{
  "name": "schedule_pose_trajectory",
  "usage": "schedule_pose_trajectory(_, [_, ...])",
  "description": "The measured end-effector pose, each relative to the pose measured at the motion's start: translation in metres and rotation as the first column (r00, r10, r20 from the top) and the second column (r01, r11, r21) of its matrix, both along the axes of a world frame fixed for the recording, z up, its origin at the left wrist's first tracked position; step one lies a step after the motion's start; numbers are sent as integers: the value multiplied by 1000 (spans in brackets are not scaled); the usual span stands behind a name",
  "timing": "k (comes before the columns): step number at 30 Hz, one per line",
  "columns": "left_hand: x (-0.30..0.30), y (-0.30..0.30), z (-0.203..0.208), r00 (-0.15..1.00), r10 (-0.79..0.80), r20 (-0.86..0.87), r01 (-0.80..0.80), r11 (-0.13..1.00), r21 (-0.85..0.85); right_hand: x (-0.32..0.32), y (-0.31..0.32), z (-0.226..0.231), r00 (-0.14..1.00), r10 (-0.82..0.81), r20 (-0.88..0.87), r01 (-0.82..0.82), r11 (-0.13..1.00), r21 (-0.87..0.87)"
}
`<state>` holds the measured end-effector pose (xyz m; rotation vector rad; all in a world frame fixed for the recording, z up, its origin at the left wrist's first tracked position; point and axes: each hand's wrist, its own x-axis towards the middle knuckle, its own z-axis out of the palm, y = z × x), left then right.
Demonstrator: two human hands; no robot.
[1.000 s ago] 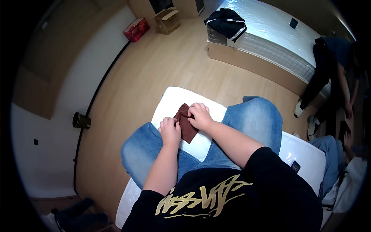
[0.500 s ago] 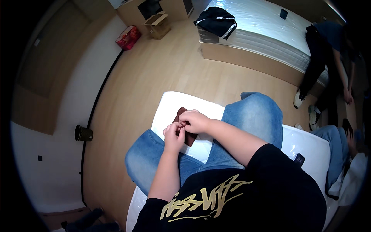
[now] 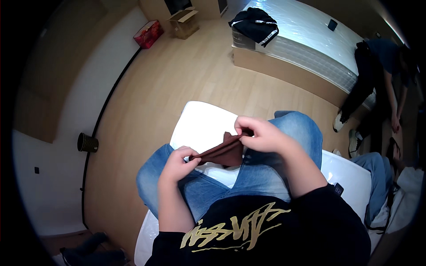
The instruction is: The person folds, smooths, and unfolds a cloth repeatedly by hand.
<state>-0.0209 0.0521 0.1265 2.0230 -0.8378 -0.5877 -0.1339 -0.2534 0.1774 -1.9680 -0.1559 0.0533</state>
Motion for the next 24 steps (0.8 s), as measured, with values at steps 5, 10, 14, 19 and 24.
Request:
schedule_pose_trajectory(5, [2,15,27,973,198,119,-203,979,28,-7,-3,-4,998,-55,24,58,987,-150])
schedule_pose_trajectory(10, [30,8,56,837,327,439,-297,945,-137,17,-7,9,936,-169,309,256,929,-269])
schedule_pose_trajectory(14, [29,1,95,619,548,563,-280,823,-494,27,-7,55,864,-314,395,340,940,2])
schedule_pose_trajectory(19, [6,20,89,802,481,355,-240,803,-545,17,-17,39,927,-266,264,237,962,139])
schedule_pose_trajectory(24, [-4,42,3,945,171,-277,-230,953,-196,-12,-25,-57,984,-23,-174,17,999,-37])
